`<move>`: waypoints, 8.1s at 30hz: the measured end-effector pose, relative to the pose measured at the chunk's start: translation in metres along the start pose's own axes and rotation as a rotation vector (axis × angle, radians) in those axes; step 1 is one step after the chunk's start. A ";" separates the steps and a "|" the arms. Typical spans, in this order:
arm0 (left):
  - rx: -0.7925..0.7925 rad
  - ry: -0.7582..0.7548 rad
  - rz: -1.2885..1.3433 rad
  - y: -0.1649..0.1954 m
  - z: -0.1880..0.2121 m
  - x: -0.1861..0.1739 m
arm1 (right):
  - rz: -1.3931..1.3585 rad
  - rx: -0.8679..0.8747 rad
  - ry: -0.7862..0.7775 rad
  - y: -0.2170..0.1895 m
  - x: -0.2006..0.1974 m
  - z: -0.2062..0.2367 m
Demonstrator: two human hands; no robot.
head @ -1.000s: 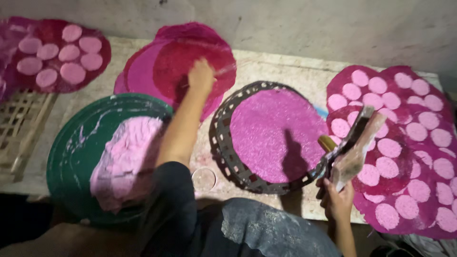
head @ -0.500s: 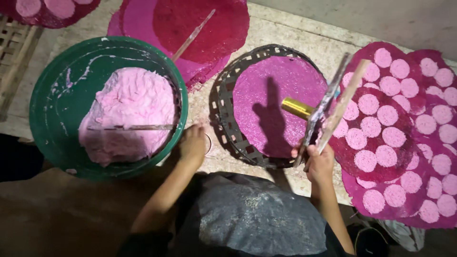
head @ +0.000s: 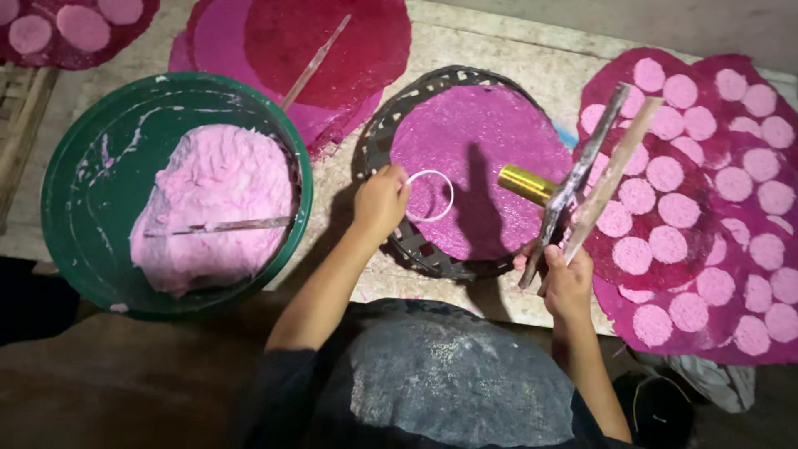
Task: The person scoops pink dough from a green bucket and uses a manual press to form circular discs, placing them onto a woven tray. The process is repeated continuously, filling the tray with uniformly shaped pink discs.
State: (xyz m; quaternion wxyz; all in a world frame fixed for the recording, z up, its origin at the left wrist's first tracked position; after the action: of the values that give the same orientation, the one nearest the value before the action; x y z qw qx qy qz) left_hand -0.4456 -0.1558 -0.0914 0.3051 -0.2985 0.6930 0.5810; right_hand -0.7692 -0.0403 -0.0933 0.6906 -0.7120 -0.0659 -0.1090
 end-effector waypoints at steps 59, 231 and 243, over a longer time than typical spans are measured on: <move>-0.069 0.576 0.112 -0.356 0.116 -0.312 | 1.575 -0.697 -1.087 0.109 0.603 -0.133; 0.179 -0.038 0.464 -0.274 0.045 -0.254 | 0.374 0.212 -0.783 -0.016 0.403 -0.151; 0.009 0.301 -0.123 -0.163 0.020 -0.304 | 1.073 -0.543 -0.419 -0.044 0.435 -0.134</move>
State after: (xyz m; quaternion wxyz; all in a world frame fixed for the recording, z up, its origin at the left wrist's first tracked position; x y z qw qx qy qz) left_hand -0.1252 -0.1423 0.0385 0.2340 -0.4225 0.7141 0.5067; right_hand -0.3679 -0.1974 0.0595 0.4165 -0.8019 0.1964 0.3808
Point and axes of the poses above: each hand's wrist, its own z-axis away from the middle knuckle, its own x-axis out of the palm, y = z × x, the point moved 6 cm from there along -z, towards the middle knuckle, and after that the axes turned 7 degrees about -z, right-handed, at the moved point
